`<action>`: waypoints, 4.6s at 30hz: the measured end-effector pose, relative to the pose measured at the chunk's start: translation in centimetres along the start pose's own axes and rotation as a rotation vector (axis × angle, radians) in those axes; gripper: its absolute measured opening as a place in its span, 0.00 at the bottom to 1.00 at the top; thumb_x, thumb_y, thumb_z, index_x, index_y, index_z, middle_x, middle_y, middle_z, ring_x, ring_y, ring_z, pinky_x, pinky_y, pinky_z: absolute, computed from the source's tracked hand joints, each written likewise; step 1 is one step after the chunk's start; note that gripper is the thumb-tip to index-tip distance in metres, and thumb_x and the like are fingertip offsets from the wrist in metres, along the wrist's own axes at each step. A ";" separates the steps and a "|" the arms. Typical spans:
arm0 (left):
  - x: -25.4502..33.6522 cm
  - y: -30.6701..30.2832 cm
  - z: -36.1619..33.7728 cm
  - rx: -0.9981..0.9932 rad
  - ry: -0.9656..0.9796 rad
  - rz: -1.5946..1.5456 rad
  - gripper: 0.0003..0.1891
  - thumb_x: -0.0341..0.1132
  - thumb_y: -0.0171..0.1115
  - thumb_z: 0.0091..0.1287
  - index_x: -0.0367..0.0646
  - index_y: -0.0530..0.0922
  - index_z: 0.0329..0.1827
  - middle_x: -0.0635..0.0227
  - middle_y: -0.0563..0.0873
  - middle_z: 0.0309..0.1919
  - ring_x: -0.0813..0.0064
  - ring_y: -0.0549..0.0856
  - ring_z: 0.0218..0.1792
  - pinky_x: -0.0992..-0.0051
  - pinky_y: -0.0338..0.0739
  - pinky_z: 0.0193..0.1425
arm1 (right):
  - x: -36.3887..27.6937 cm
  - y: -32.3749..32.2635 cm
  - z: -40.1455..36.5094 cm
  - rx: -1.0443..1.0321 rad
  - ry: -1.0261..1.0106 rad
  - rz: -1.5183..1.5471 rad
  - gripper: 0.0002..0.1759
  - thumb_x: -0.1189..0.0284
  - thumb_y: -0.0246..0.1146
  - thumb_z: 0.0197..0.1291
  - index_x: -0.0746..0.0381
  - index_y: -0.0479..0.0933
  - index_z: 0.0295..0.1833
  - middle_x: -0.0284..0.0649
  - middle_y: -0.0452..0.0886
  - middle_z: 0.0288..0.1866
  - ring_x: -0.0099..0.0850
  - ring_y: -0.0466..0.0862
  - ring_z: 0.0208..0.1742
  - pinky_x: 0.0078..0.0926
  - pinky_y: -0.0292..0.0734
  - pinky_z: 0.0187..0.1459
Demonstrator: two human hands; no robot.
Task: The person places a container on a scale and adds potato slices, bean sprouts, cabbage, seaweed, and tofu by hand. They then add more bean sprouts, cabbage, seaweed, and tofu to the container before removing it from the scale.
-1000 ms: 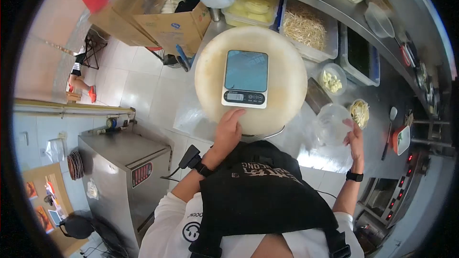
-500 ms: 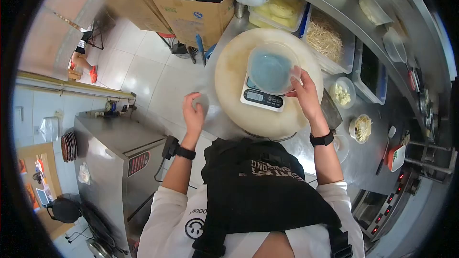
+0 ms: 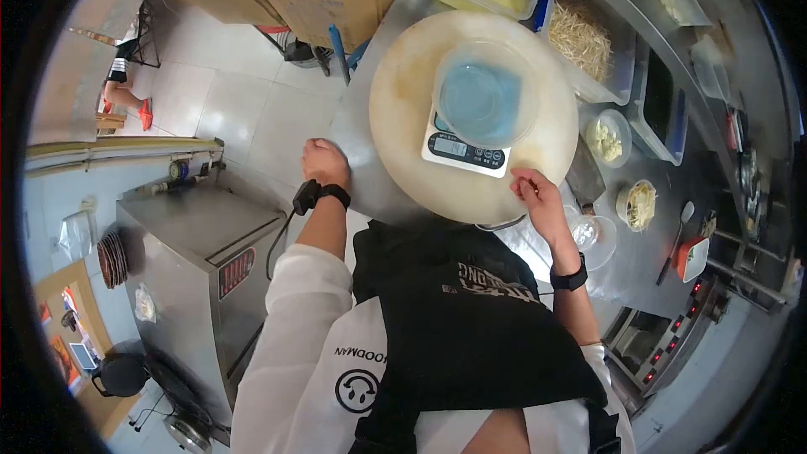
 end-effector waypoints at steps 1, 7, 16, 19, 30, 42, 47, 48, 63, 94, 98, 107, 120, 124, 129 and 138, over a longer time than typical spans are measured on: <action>0.1 0.0 0.0 -0.050 -0.037 0.028 0.18 0.42 0.40 0.67 0.42 0.77 0.44 0.57 0.82 0.44 0.52 0.79 0.47 0.57 0.72 0.51 | -0.4 0.3 0.1 -0.014 0.003 0.014 0.11 0.77 0.51 0.66 0.69 0.74 0.50 0.37 0.78 0.33 0.23 0.77 0.37 0.19 0.73 0.43; 0.3 -0.2 0.0 -0.045 -0.036 -0.001 0.19 0.41 0.38 0.66 0.38 0.76 0.44 0.50 0.81 0.41 0.46 0.78 0.46 0.54 0.72 0.50 | -0.2 0.9 1.3 -0.088 0.038 0.052 0.11 0.78 0.48 0.67 0.69 0.72 0.51 0.36 0.76 0.31 0.22 0.75 0.35 0.19 0.72 0.43; 1.0 -0.9 -0.2 0.002 -0.017 -0.064 0.19 0.41 0.39 0.66 0.35 0.75 0.43 0.41 0.80 0.39 0.40 0.78 0.44 0.50 0.71 0.49 | -1.3 1.6 1.9 -0.115 -0.004 0.051 0.07 0.80 0.49 0.65 0.69 0.71 0.46 0.37 0.77 0.31 0.24 0.77 0.36 0.22 0.73 0.45; 1.0 -0.5 -0.1 -0.002 0.010 -0.045 0.19 0.41 0.39 0.66 0.36 0.76 0.43 0.41 0.81 0.39 0.40 0.78 0.44 0.50 0.71 0.49 | -1.3 1.6 1.8 -0.109 -0.024 0.046 0.07 0.81 0.50 0.64 0.69 0.71 0.46 0.38 0.76 0.31 0.24 0.78 0.38 0.23 0.74 0.46; 0.5 -0.2 0.1 0.029 -0.030 -0.023 0.19 0.41 0.39 0.65 0.39 0.77 0.43 0.46 0.82 0.39 0.44 0.79 0.43 0.52 0.72 0.49 | -8.7 5.0 -0.4 0.084 -0.427 -0.697 0.29 0.84 0.54 0.50 0.56 0.72 0.61 0.43 0.68 0.29 0.40 0.73 0.34 0.35 0.71 0.37; 1.2 -1.0 -0.3 -0.015 0.011 -0.071 0.20 0.41 0.38 0.66 0.35 0.75 0.43 0.42 0.81 0.40 0.42 0.79 0.44 0.52 0.72 0.49 | -9.4 6.7 -0.3 0.023 -0.501 -0.888 0.29 0.82 0.58 0.43 0.67 0.71 0.58 0.44 0.72 0.37 0.39 0.75 0.39 0.32 0.75 0.43; 1.0 -0.7 -0.4 -0.065 -0.031 -0.045 0.20 0.41 0.38 0.66 0.34 0.75 0.44 0.42 0.81 0.40 0.42 0.79 0.44 0.53 0.72 0.50 | -9.7 6.5 -0.6 0.054 -0.508 -0.811 0.28 0.82 0.58 0.43 0.68 0.72 0.56 0.45 0.72 0.37 0.40 0.75 0.40 0.32 0.75 0.43; 0.9 -0.5 -0.2 -0.051 -0.017 -0.040 0.20 0.41 0.38 0.66 0.35 0.75 0.44 0.42 0.81 0.40 0.42 0.78 0.44 0.53 0.72 0.50 | -9.7 6.5 -0.5 0.057 -0.499 -0.813 0.28 0.82 0.58 0.43 0.68 0.72 0.56 0.45 0.72 0.37 0.40 0.75 0.40 0.32 0.75 0.43; -0.2 0.2 0.2 -0.087 -0.168 0.060 0.15 0.40 0.43 0.66 0.43 0.76 0.42 0.57 0.82 0.41 0.55 0.79 0.46 0.56 0.72 0.49 | -16.5 -5.1 2.6 -0.195 -0.221 -0.597 0.13 0.81 0.52 0.53 0.63 0.75 0.44 0.49 0.76 0.38 0.43 0.79 0.41 0.35 0.74 0.42; -0.2 0.2 0.3 0.131 -0.052 0.018 0.11 0.36 0.44 0.64 0.46 0.76 0.34 0.59 0.82 0.30 0.54 0.80 0.35 0.59 0.72 0.39 | -7.6 -11.3 48.5 0.161 -0.335 -0.612 0.31 0.48 0.53 0.61 0.55 0.68 0.64 0.42 0.64 0.69 0.43 0.64 0.68 0.36 0.56 0.67; -0.3 0.3 0.4 0.144 -0.057 0.035 0.11 0.36 0.44 0.64 0.46 0.77 0.34 0.59 0.82 0.30 0.54 0.80 0.35 0.58 0.72 0.39 | -7.7 -13.0 47.3 0.364 -0.396 -0.613 0.28 0.51 0.56 0.59 0.60 0.72 0.57 0.43 0.72 0.59 0.39 0.70 0.59 0.33 0.62 0.61; -0.5 0.2 0.4 0.144 -0.096 0.019 0.11 0.36 0.45 0.64 0.45 0.76 0.33 0.59 0.82 0.30 0.53 0.80 0.35 0.58 0.73 0.39 | -10.5 -13.3 45.0 0.379 -0.549 -0.561 0.22 0.58 0.59 0.60 0.65 0.74 0.51 0.41 0.80 0.45 0.34 0.75 0.45 0.30 0.69 0.50; -0.2 0.4 0.5 -0.045 -0.130 0.051 0.14 0.38 0.43 0.66 0.43 0.77 0.38 0.56 0.83 0.37 0.53 0.80 0.41 0.57 0.73 0.46 | -24.4 -3.4 10.6 -0.113 -0.676 -0.325 0.16 0.81 0.62 0.53 0.62 0.74 0.49 0.41 0.74 0.47 0.37 0.76 0.50 0.25 0.69 0.53; -0.6 0.7 0.6 -0.087 -0.155 0.033 0.14 0.39 0.42 0.66 0.44 0.77 0.40 0.57 0.83 0.38 0.53 0.80 0.43 0.57 0.73 0.46 | -23.1 1.0 7.6 -0.248 -0.659 -0.453 0.21 0.83 0.62 0.50 0.60 0.74 0.52 0.44 0.73 0.52 0.42 0.74 0.55 0.30 0.68 0.58; -0.1 0.3 0.3 -0.082 -0.132 0.044 0.14 0.39 0.42 0.66 0.44 0.77 0.40 0.56 0.82 0.40 0.52 0.80 0.43 0.57 0.73 0.47 | -22.5 -0.7 7.4 -0.239 -0.581 -0.452 0.22 0.83 0.60 0.52 0.61 0.74 0.55 0.47 0.72 0.59 0.43 0.73 0.60 0.31 0.67 0.60; -1.9 8.5 1.4 -0.238 0.661 0.741 0.13 0.34 0.43 0.65 0.34 0.73 0.38 0.51 0.81 0.30 0.54 0.80 0.37 0.62 0.73 0.43 | -23.8 -10.2 10.6 -0.081 -0.517 -0.219 0.12 0.71 0.55 0.64 0.64 0.77 0.48 0.39 0.82 0.39 0.24 0.80 0.40 0.21 0.74 0.42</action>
Point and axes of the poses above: each hand's wrist, its own z-axis towards the middle knuckle, its own y-axis out of the palm, x = y × z, the point moved 9 cm from there along z, towards the middle knuckle
